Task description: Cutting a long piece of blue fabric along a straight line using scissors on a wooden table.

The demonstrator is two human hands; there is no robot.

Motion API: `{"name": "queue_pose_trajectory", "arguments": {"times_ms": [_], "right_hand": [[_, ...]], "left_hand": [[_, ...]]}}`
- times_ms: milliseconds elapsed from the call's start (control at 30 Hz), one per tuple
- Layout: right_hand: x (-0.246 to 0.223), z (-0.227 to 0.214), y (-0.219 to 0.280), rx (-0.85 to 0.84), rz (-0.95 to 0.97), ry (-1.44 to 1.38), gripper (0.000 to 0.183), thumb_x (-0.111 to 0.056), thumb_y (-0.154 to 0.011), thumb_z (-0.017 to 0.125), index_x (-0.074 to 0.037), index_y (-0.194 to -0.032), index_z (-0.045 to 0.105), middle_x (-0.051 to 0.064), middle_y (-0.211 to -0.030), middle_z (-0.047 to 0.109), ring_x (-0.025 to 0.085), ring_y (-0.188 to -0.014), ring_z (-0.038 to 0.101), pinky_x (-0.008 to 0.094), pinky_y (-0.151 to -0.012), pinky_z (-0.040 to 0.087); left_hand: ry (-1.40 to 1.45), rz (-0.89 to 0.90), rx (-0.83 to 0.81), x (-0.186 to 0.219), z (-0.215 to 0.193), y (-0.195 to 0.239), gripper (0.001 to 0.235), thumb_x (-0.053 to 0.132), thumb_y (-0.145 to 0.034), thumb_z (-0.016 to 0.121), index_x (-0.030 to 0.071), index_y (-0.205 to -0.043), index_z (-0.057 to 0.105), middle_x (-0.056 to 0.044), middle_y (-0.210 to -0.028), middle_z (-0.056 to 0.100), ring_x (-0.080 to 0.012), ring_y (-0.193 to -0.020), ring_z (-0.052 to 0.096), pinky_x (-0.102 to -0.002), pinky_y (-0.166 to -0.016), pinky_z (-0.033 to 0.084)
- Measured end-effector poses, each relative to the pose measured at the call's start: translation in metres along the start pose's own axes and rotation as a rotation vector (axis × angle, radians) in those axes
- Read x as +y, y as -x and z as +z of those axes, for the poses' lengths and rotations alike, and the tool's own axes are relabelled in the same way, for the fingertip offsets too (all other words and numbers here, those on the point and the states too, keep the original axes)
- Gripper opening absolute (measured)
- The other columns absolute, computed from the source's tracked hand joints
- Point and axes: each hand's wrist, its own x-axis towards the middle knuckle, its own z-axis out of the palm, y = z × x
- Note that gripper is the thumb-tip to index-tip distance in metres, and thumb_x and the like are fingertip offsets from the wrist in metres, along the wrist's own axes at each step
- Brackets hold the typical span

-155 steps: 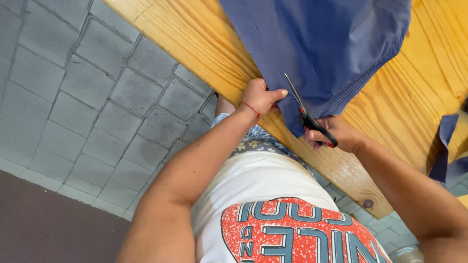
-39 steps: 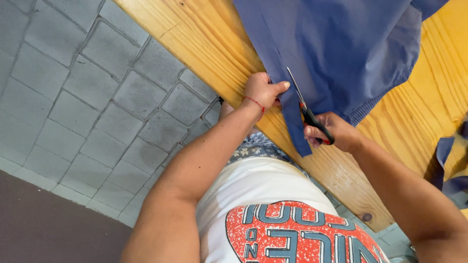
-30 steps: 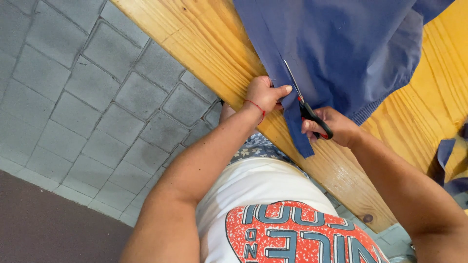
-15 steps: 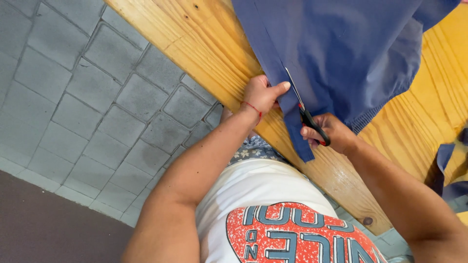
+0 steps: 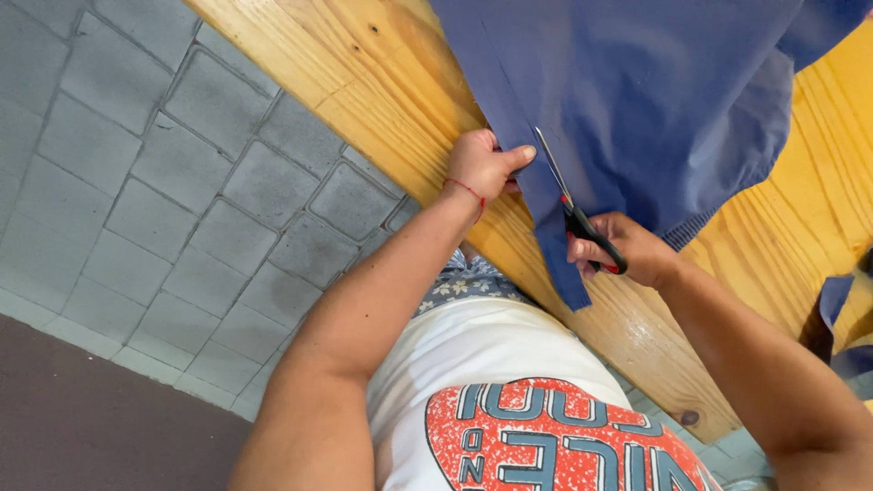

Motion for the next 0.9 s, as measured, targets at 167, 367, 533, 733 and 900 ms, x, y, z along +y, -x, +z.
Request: {"name": "queue_pose_trajectory", "arguments": {"times_ms": [167,367,533,733,900], "right_hand": [[-0.011,-0.005,-0.016,-0.029,-0.023,0.009,0.038,-0.025,-0.097,0.099,0.006,-0.082,0.083,0.017,-0.061,0.075,0.026,-0.052,0.08,0.027,-0.044,0.053],[-0.013,-0.002,-0.018,-0.01,-0.038,0.017,0.039,-0.024,-0.097,0.099,0.007,-0.08,0.083,0.018,-0.059,0.074,0.027,-0.05,0.079,0.03,-0.043,0.053],[0.008,-0.006,-0.021,0.026,-0.028,0.014,0.037,-0.02,-0.092,0.103,0.007,-0.077,0.082,0.018,-0.057,0.074,0.027,-0.047,0.077,0.032,-0.046,0.056],[0.007,-0.006,-0.021,0.055,-0.025,0.041,0.038,-0.016,-0.092,0.103,0.007,-0.073,0.079,0.019,-0.054,0.072,0.027,-0.044,0.075,0.033,-0.044,0.055],[-0.018,-0.001,-0.024,0.001,0.006,-0.002,0.04,-0.025,-0.094,0.102,0.005,-0.078,0.081,0.022,-0.062,0.078,0.029,-0.053,0.082,0.029,-0.044,0.054]], "left_hand": [[0.026,-0.008,-0.032,-0.012,0.0,-0.012,0.028,0.011,-0.094,0.098,-0.004,-0.112,0.081,-0.027,-0.091,0.089,-0.0396,-0.077,0.09,-0.054,-0.063,0.079],[0.054,-0.012,-0.041,-0.009,0.004,-0.011,0.027,0.009,-0.095,0.098,-0.003,-0.113,0.082,-0.027,-0.092,0.089,-0.0403,-0.077,0.09,-0.054,-0.063,0.078],[0.043,-0.015,-0.046,-0.005,0.004,-0.007,0.028,0.009,-0.095,0.097,-0.003,-0.115,0.083,-0.026,-0.095,0.089,-0.0395,-0.08,0.091,-0.055,-0.067,0.078],[0.03,-0.016,-0.04,-0.001,0.005,-0.006,0.027,0.01,-0.096,0.096,-0.003,-0.115,0.083,-0.027,-0.095,0.089,-0.0405,-0.079,0.09,-0.052,-0.065,0.077],[0.006,-0.01,-0.051,-0.009,0.006,-0.009,0.024,0.007,-0.094,0.097,-0.004,-0.113,0.085,-0.027,-0.092,0.088,-0.0412,-0.078,0.09,-0.05,-0.061,0.077]]}}
